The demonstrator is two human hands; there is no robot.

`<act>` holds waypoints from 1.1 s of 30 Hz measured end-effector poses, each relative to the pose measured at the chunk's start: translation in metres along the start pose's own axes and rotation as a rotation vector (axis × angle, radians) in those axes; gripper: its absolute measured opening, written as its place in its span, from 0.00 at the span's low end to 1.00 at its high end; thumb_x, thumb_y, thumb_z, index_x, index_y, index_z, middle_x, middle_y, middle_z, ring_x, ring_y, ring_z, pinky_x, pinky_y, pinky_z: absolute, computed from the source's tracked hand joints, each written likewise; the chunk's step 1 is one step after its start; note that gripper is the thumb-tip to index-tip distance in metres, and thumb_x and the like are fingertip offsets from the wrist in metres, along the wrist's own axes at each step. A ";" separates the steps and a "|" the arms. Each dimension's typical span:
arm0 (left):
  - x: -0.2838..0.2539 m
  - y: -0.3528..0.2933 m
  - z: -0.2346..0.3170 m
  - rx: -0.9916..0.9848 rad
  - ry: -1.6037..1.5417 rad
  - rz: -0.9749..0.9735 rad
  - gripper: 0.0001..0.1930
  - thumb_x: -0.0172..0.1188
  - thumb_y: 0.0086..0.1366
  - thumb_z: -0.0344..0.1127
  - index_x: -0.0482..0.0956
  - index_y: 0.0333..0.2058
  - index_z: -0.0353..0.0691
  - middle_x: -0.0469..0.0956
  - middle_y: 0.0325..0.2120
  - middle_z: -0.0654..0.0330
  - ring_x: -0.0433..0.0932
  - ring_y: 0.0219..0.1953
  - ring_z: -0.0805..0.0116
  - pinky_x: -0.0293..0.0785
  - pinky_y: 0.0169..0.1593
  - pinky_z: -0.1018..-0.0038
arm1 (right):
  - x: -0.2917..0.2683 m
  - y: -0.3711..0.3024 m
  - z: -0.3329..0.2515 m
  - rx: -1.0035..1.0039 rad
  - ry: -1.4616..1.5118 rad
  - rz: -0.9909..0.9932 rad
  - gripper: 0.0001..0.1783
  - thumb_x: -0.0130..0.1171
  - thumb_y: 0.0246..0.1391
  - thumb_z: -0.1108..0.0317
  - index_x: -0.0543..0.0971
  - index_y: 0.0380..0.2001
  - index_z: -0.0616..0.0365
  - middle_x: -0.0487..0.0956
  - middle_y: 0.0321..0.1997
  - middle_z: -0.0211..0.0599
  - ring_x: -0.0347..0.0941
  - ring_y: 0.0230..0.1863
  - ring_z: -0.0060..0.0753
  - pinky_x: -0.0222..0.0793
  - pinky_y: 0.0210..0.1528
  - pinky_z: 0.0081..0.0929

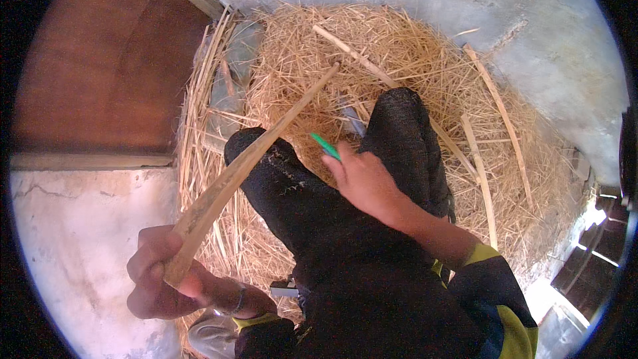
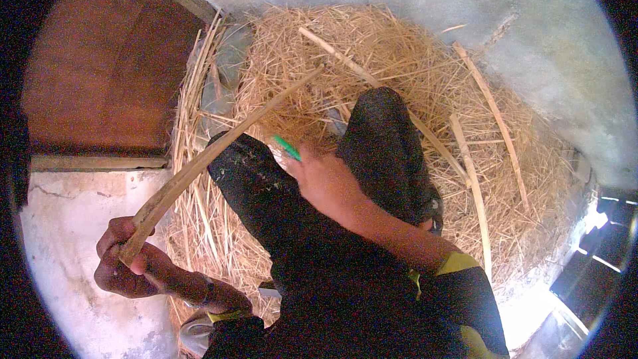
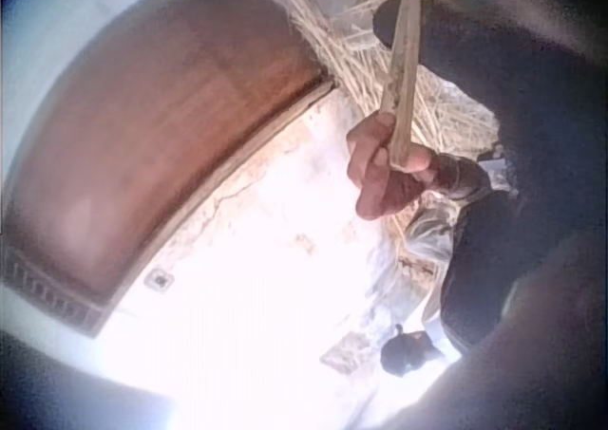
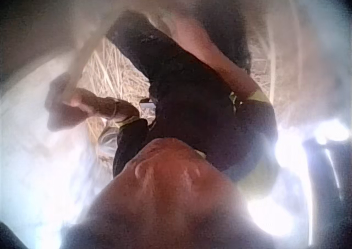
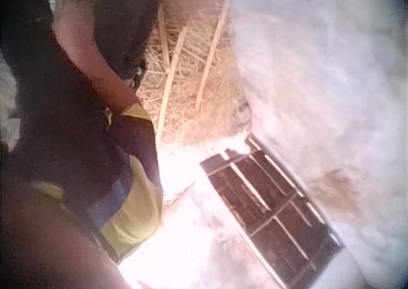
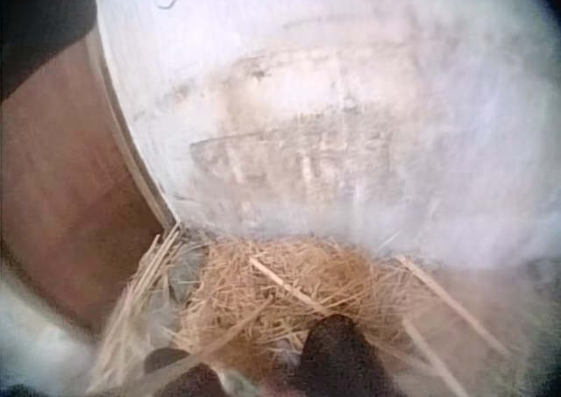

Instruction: The person sits on a straw-covered floor and uses a green utility knife to shave a long, thin piece of bamboo. They hold the bamboo with their left hand and repeatedly scrape the blade along its length to remove the outer layer, creating wood shavings.

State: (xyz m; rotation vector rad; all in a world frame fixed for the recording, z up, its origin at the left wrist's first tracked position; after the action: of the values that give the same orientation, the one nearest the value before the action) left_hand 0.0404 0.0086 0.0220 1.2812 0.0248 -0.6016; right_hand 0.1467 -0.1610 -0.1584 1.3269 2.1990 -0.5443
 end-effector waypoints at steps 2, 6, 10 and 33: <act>-0.006 0.000 -0.007 0.023 -0.018 0.004 0.28 0.52 0.56 0.61 0.63 0.35 0.38 0.73 0.24 0.48 0.71 0.20 0.64 0.66 0.18 0.75 | -0.005 0.000 0.013 0.050 -0.045 -0.034 0.16 0.48 0.57 0.58 0.68 0.32 0.63 0.72 0.18 0.58 0.71 0.24 0.61 0.66 0.26 0.52; -0.015 -0.009 -0.014 0.052 -0.043 0.053 0.27 0.53 0.57 0.60 0.62 0.36 0.39 0.73 0.25 0.49 0.71 0.20 0.63 0.66 0.18 0.75 | -0.033 -0.006 -0.006 0.134 -0.015 0.069 0.16 0.47 0.58 0.57 0.67 0.31 0.63 0.71 0.16 0.56 0.71 0.23 0.61 0.64 0.25 0.52; -0.012 -0.007 -0.011 0.099 -0.033 -0.010 0.23 0.53 0.59 0.55 0.59 0.37 0.41 0.70 0.26 0.51 0.65 0.15 0.66 0.61 0.16 0.75 | -0.014 -0.017 -0.037 -0.250 0.206 0.076 0.15 0.48 0.58 0.60 0.66 0.31 0.63 0.70 0.14 0.53 0.70 0.19 0.59 0.63 0.20 0.48; -0.021 0.000 -0.017 -0.026 0.246 -0.039 0.33 0.45 0.59 0.64 0.68 0.24 0.31 0.74 0.17 0.53 0.72 0.18 0.69 0.68 0.21 0.78 | 0.022 0.034 0.013 -0.140 -0.102 0.086 0.16 0.47 0.58 0.59 0.69 0.35 0.64 0.72 0.13 0.52 0.71 0.17 0.58 0.67 0.19 0.48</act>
State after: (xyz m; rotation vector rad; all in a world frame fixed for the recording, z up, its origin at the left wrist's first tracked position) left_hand 0.0282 0.0326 0.0244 1.3260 0.2612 -0.4726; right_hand 0.1715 -0.1383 -0.1852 1.2848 2.0476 -0.4081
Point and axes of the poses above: each hand's wrist, its own y-axis towards the middle knuckle, its own x-axis out of the palm, z = x × y, the point moved 3 cm from there along y, towards the middle knuckle
